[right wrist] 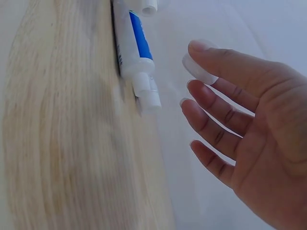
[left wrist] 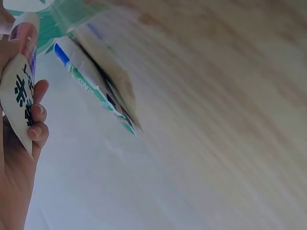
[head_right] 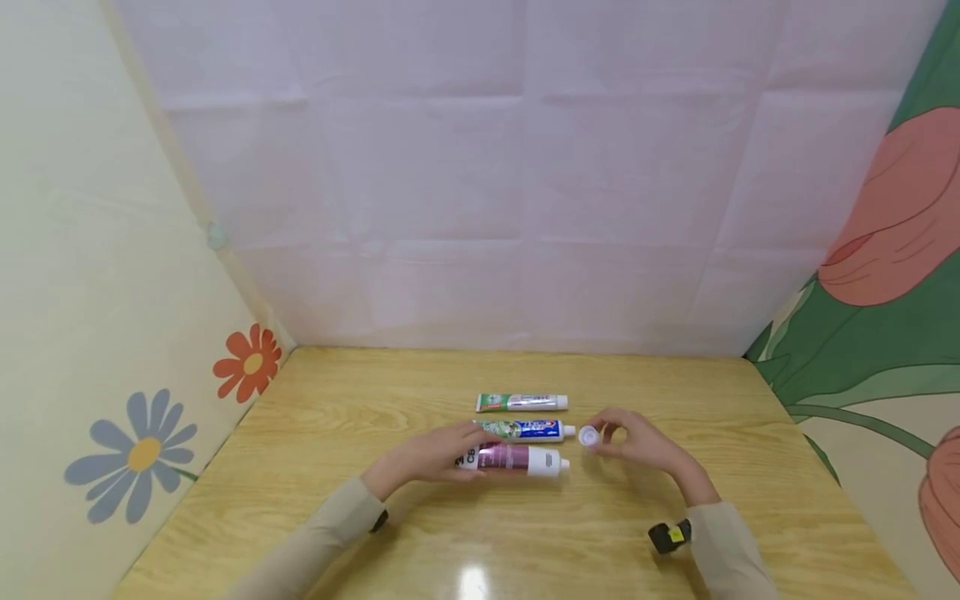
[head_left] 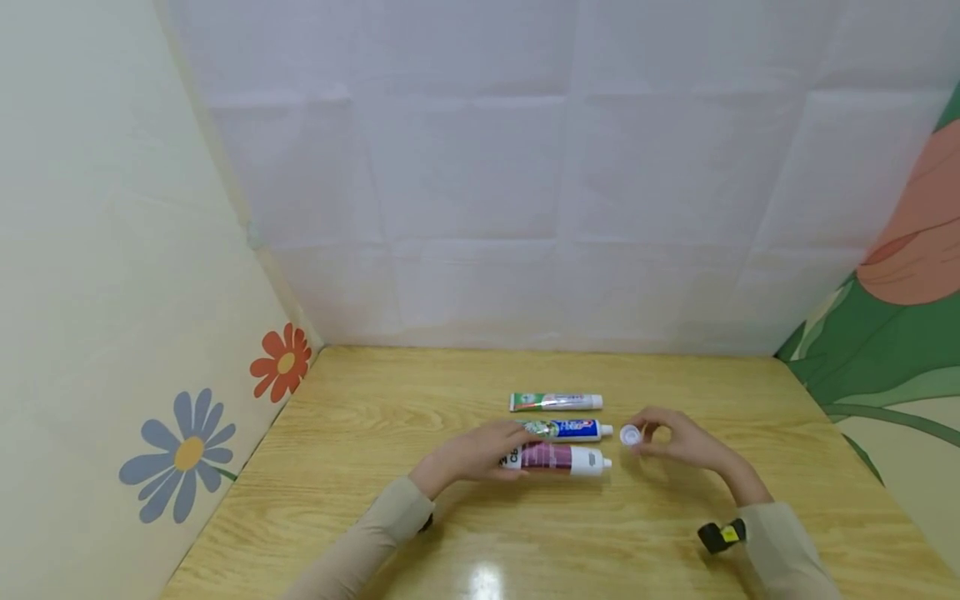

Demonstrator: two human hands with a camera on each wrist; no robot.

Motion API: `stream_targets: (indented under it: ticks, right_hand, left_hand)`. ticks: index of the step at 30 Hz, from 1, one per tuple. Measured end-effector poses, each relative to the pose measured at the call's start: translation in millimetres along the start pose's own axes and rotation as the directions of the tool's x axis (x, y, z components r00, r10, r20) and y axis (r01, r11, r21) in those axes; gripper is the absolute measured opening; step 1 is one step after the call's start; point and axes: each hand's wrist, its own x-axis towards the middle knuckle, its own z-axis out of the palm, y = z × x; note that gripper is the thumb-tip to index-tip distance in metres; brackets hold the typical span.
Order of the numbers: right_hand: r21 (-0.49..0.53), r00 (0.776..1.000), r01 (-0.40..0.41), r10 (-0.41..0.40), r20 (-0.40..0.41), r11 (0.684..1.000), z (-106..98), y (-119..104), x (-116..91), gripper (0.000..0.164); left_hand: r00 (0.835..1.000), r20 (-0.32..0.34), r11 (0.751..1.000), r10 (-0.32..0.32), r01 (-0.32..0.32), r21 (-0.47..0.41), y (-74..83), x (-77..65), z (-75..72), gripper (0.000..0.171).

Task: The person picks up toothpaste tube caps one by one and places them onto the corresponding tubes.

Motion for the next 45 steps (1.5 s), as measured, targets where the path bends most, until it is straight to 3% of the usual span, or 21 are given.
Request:
stream_targets:
  ticks: [5,10,14,21,31,39,45]
  right_hand:
    - [-0.023,1.000,-0.014,0.013,-0.015,1.000,-2,-2,1,0.031]
    - [-0.046,0.999,-0.035,0.033,-0.043,0.998,-4,-6,3,0.030]
    - [-0.069,0.998,-0.014,0.009,-0.068,0.997,-6,-7,5,0.031]
    - [-0.084,0.995,0.001,-0.010,-0.099,0.996,-11,-11,6,0.033]
    - [-0.089,0.993,-0.019,0.008,-0.121,0.996,-20,-20,8,0.037]
    - [-0.074,0.989,0.002,-0.014,-0.150,0.997,-22,-26,9,0.037]
    - [-0.042,0.985,0.006,-0.013,-0.171,0.999,-22,-31,9,0.038]
  left_hand:
    - [0.998,-0.060,0.999,0.032,-0.031,0.027,-3.6,1.5,-3.1,0.054]
    - [0.995,-0.101,0.999,0.025,-0.022,0.035,-7.8,1.9,-6.3,0.055]
    - [0.988,-0.148,0.999,0.033,-0.029,0.029,-10.1,3.0,-12.4,0.058]
    - [0.959,-0.258,0.991,0.113,-0.091,0.099,-16.8,5.1,-19.2,0.057]
    - [0.920,-0.357,0.977,0.161,-0.098,0.190,-19.3,6.9,-25.3,0.055]
    - [0.879,-0.432,0.968,0.205,-0.116,0.223,-19.0,11.7,-33.1,0.058]
    - [0.873,-0.440,0.959,0.210,-0.097,0.265,-18.3,12.6,-35.8,0.054]
